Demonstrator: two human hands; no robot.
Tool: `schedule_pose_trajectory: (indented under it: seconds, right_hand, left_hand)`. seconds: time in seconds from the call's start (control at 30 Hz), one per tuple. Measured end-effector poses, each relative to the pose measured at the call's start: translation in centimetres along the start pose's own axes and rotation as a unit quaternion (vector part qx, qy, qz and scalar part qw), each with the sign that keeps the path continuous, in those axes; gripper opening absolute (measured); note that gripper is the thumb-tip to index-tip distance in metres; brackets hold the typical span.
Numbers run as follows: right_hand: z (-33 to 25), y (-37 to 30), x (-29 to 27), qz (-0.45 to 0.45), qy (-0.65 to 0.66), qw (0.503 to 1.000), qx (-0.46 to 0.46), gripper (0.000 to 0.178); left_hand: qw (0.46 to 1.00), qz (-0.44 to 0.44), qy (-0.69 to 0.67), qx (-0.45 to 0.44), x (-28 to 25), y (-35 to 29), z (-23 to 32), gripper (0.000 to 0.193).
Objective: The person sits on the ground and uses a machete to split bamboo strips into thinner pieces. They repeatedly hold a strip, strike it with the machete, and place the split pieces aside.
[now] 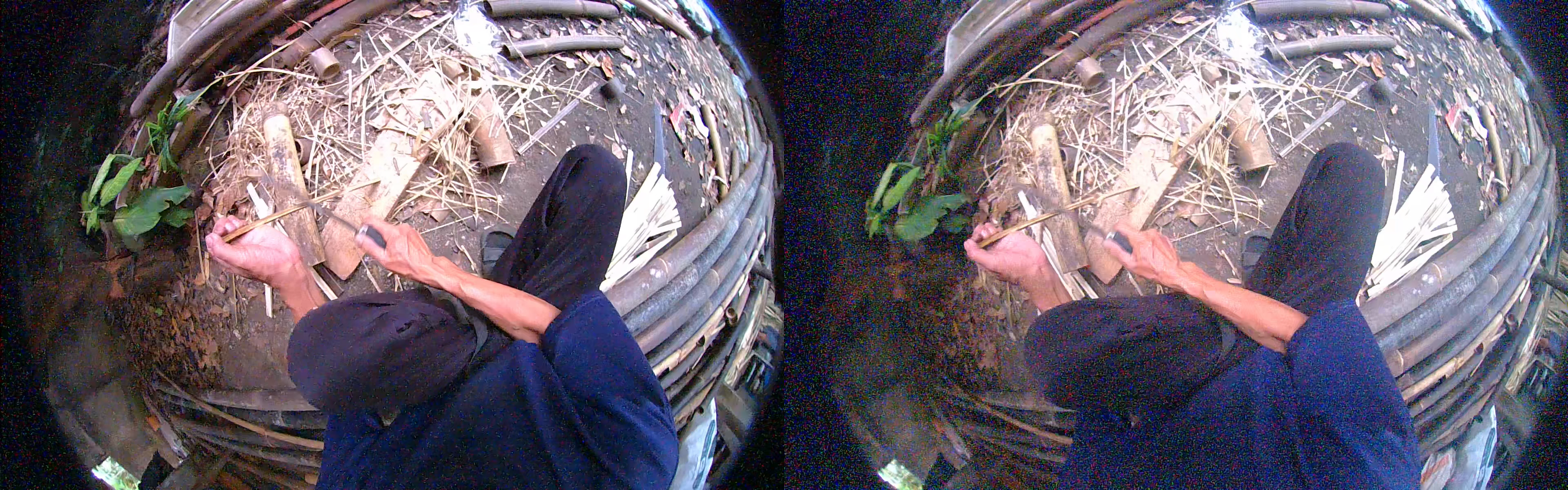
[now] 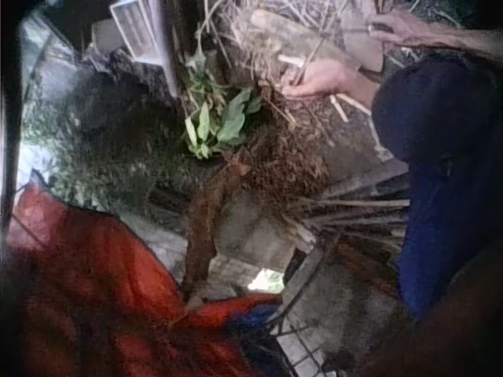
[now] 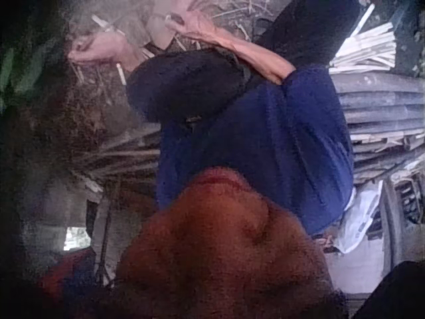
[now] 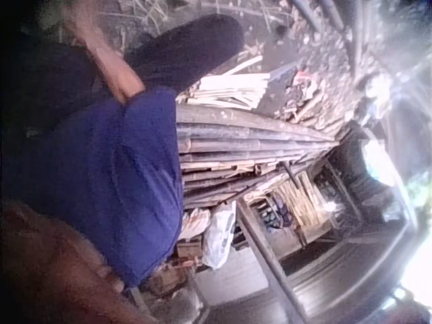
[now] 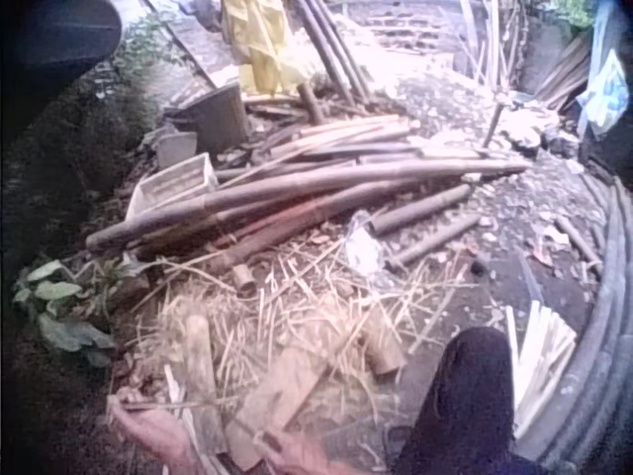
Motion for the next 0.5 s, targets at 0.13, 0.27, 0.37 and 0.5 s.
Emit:
schedule_pose_trajectory:
  seconds: [0.13,0.27,0.37,0.5]
  right_hand:
    - [8.9,2.1,-3.4,0.069,-0.112,0.986,0.1,0.046]
    - [10.2,2.0,-2.7,0.074,-0.064,0.988,0.115,0.045]
    - [4.1,0.7,-2.3,0.023,0.005,0.996,0.088,0.043]
    - [-5.9,0.2,-0.8,0.035,0.068,0.994,-0.078,0.037]
  left_hand:
    - [1.0,-0.009,-0.006,0.017,0.9,-0.2,0.8,0.021]
    - [0.986,-0.043,0.107,0.122,2.8,-0.8,3.0,0.022]
    - [0.989,-0.052,0.089,0.106,3.7,-0.6,3.6,0.023]
    - [0.994,-0.085,0.07,0.027,4.2,-1.5,2.3,0.026]
Point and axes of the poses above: each hand's wrist, its own y-axis towards the middle knuckle, its own x-axis out of the palm, z = x × y, the point moved 10 cm from there along y, towards the middle knuckle, and after that the axes turned 1 degree about x, right-handed, at the moved point
